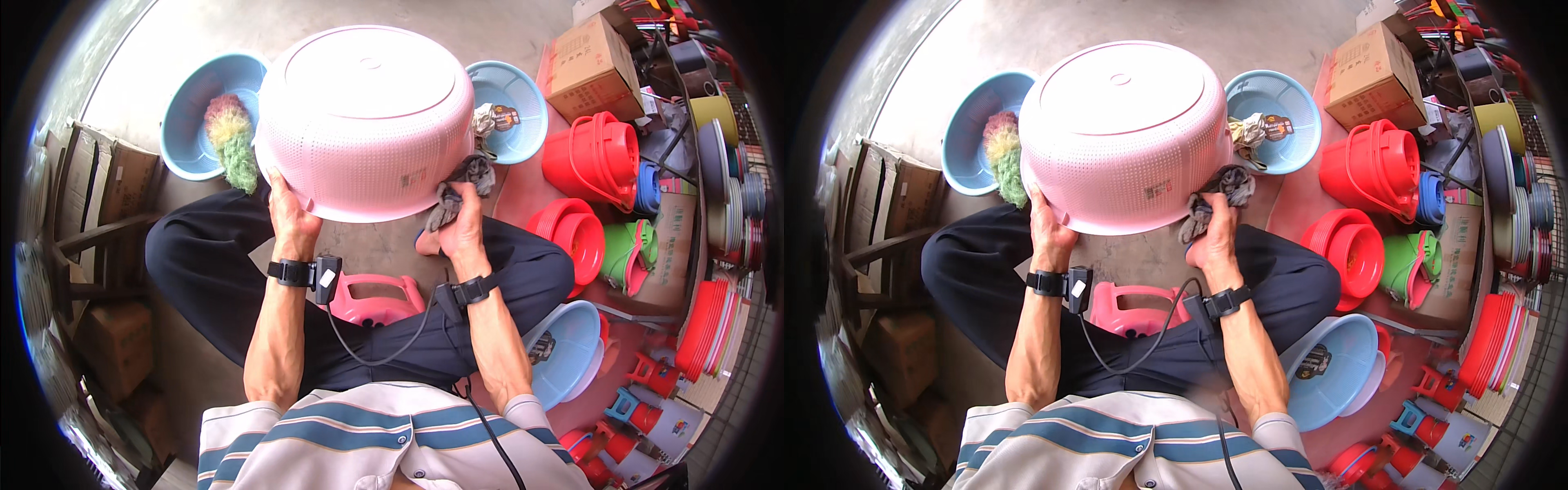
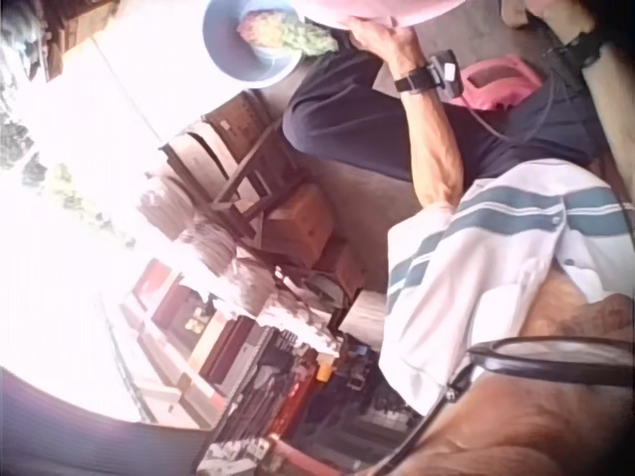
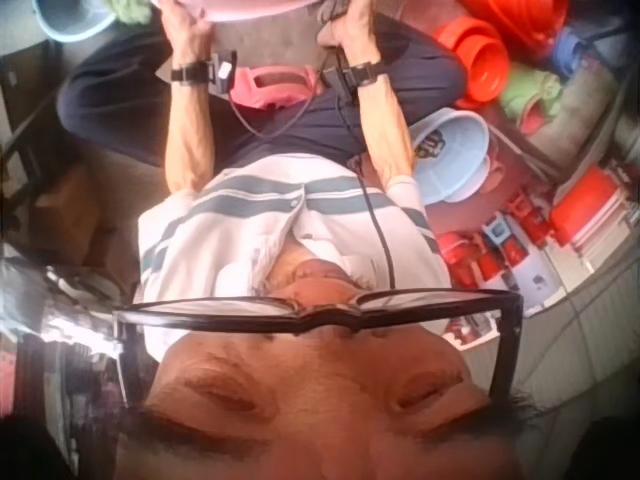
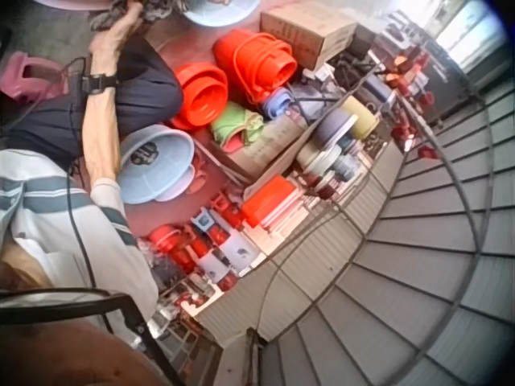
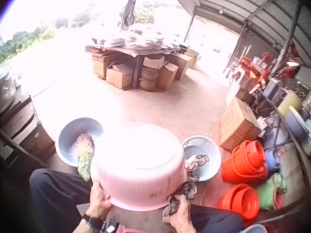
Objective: Dusting and wiping down plastic wash basins and bowls.
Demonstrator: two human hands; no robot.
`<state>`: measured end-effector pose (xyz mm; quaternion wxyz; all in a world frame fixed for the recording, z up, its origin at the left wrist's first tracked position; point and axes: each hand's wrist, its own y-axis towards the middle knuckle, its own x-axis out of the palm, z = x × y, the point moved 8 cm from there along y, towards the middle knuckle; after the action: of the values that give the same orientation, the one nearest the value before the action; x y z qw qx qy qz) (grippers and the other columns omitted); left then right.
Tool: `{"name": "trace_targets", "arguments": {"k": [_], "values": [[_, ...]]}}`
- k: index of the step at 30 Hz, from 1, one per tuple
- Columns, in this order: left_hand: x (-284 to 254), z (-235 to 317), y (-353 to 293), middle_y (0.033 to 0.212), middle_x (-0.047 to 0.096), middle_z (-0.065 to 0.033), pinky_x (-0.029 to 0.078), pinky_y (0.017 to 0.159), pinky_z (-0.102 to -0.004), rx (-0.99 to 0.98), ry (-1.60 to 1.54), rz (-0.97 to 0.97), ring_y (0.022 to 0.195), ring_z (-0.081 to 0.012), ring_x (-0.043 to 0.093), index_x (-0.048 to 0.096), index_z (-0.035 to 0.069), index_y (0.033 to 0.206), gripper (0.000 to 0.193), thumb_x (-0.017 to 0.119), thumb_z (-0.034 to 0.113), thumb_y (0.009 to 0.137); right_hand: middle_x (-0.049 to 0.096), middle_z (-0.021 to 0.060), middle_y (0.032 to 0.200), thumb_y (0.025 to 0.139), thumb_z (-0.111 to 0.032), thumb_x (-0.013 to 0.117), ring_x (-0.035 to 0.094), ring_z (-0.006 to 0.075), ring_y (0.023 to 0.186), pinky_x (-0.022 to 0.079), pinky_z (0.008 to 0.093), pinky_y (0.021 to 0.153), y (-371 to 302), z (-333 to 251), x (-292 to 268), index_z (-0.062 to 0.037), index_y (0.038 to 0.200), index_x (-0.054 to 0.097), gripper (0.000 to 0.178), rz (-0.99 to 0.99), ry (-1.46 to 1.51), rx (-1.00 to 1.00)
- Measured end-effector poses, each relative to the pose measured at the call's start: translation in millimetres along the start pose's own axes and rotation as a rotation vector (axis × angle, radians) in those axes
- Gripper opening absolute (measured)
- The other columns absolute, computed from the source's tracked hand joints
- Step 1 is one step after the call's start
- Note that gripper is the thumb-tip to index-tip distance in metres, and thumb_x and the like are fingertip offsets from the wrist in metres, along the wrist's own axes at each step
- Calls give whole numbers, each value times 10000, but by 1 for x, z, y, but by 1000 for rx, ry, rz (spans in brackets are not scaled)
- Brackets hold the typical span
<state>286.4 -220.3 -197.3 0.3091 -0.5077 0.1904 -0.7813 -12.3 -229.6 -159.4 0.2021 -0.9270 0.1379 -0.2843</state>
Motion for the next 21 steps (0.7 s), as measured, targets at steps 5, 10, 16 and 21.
{"name": "trace_targets", "arguments": {"k": [5,10,16,21], "values": [[3,5,0,1333,576,-83,509,975,-452,72,29,21,1175,-251,575,477,36,1362,531,504,437,1015,616,17,1016,826,-129,698,593,136,935,487,320,887,-22,30,5,-40,978,635,187,0,83,13],[-1,4,0,1322,584,-88,502,981,-456,47,-12,-5,1169,-255,577,480,31,1357,531,499,438,1017,614,31,1040,817,-118,734,587,132,962,490,334,902,-32,31,9,-10,989,631,227,-15,-7,0],[3,6,1,1319,587,-85,495,984,-449,22,-28,-4,1164,-254,578,485,31,1355,530,496,441,1018,623,42,1128,877,-100,648,607,167,1001,495,333,922,-36,28,12,-32,1176,577,315,-83,-70,-70],[6,19,-2,1308,589,-87,493,980,-431,103,95,63,1152,-250,580,481,30,1358,526,497,432,1021,581,59,1182,809,-19,666,569,172,1075,477,328,947,-42,15,13,-20,1264,505,483,7,-187,-123]]}}
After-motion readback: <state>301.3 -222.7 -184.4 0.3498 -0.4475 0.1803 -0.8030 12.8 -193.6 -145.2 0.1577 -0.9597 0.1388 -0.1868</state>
